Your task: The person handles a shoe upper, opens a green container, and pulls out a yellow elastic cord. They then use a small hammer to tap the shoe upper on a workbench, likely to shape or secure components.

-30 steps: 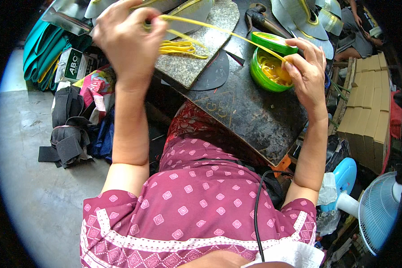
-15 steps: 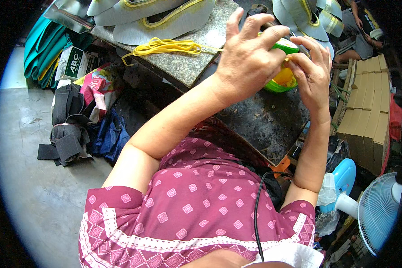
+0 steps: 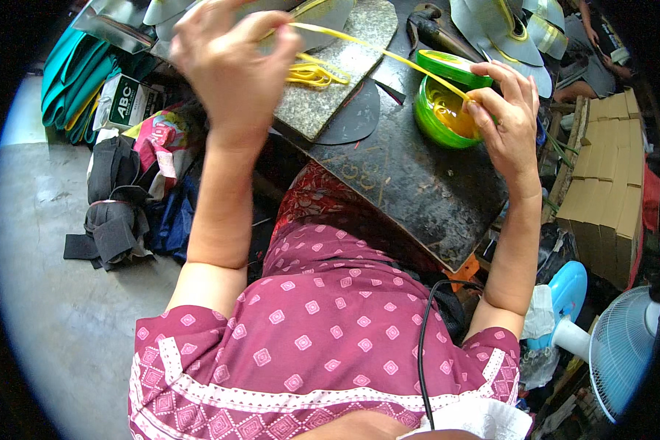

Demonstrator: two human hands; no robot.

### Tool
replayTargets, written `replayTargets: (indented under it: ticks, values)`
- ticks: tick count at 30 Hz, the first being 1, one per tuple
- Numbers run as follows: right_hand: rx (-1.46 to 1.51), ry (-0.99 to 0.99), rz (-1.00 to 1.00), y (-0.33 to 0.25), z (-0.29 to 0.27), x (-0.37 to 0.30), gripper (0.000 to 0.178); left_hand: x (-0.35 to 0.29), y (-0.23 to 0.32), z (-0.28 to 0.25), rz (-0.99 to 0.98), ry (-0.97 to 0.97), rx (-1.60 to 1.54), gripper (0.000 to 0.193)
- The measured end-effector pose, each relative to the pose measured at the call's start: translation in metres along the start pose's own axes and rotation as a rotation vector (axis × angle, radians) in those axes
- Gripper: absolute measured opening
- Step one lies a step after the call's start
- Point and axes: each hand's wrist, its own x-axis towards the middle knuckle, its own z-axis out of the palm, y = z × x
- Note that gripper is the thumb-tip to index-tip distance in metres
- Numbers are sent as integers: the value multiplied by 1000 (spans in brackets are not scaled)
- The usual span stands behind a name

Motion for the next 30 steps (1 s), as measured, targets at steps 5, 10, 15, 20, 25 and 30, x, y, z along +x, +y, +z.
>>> replayTargets:
  ticks: [5, 10, 15, 20, 25, 30]
  values:
    - [-4, 1, 7, 3, 3, -4, 10, -29, -60, -18, -224, -131, 252, 13]
    - [45, 41, 31, 5, 1, -3, 11, -28, -20, -6, -94, -38, 89, 38]
    - [3, 16, 10, 0, -5, 0, 13, -18, 107, 35, 145, -32, -421, 17]
    - [24, 26, 14, -7, -8, 1, 12, -7, 142, 57, 138, 46, -418, 10]
    - [58, 13, 17, -8, -1, 2, 11, -4, 132, 53, 150, 32, -343, 12]
    - [39, -11, -2, -7, 0, 3, 12, 0, 77, 29, 109, 15, -245, 11]
